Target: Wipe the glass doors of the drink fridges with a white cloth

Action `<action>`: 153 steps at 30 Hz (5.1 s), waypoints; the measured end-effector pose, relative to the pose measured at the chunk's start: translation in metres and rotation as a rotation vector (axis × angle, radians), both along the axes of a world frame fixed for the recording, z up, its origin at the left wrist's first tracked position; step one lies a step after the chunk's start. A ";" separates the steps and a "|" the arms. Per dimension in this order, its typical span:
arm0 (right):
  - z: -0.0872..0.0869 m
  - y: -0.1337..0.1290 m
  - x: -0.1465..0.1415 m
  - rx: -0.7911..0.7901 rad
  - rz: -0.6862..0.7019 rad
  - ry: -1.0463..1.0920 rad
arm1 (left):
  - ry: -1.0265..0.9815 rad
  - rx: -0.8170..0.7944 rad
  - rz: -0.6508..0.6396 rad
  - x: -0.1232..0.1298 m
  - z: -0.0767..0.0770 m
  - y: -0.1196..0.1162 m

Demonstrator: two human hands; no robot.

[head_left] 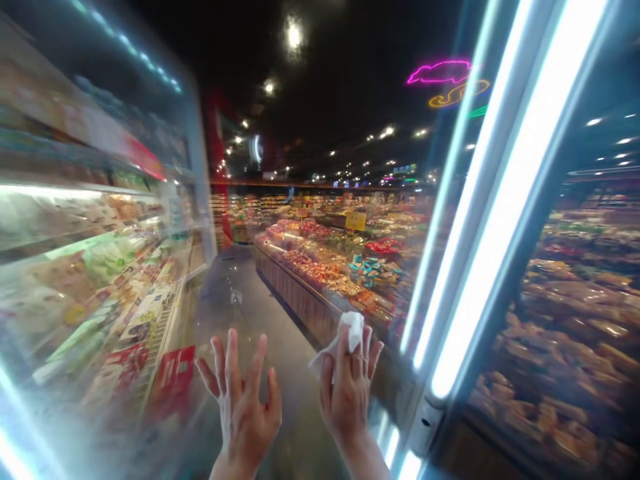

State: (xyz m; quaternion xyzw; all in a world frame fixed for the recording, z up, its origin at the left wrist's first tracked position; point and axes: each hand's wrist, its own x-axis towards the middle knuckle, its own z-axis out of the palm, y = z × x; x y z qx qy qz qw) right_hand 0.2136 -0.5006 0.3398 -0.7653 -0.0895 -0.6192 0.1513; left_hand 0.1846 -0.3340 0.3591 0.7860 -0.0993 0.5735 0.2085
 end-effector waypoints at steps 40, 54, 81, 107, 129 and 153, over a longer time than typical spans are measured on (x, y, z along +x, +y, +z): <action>0.006 0.082 -0.003 -0.020 0.055 0.010 | 0.005 0.061 0.027 0.001 0.005 0.093; 0.003 0.174 -0.004 -0.031 0.109 -0.039 | 0.020 0.015 0.076 -0.009 -0.006 0.175; 0.021 0.121 -0.008 -0.058 0.078 -0.182 | 0.054 -0.046 0.066 -0.016 -0.004 0.129; -0.005 -0.002 -0.002 -0.092 0.075 -0.072 | 0.017 -0.003 0.001 -0.003 0.002 -0.006; 0.003 0.055 -0.007 -0.091 0.110 0.026 | 0.023 0.010 0.015 -0.004 0.004 0.055; 0.003 0.159 -0.001 0.032 0.060 0.009 | 0.049 0.055 0.050 -0.019 -0.003 0.175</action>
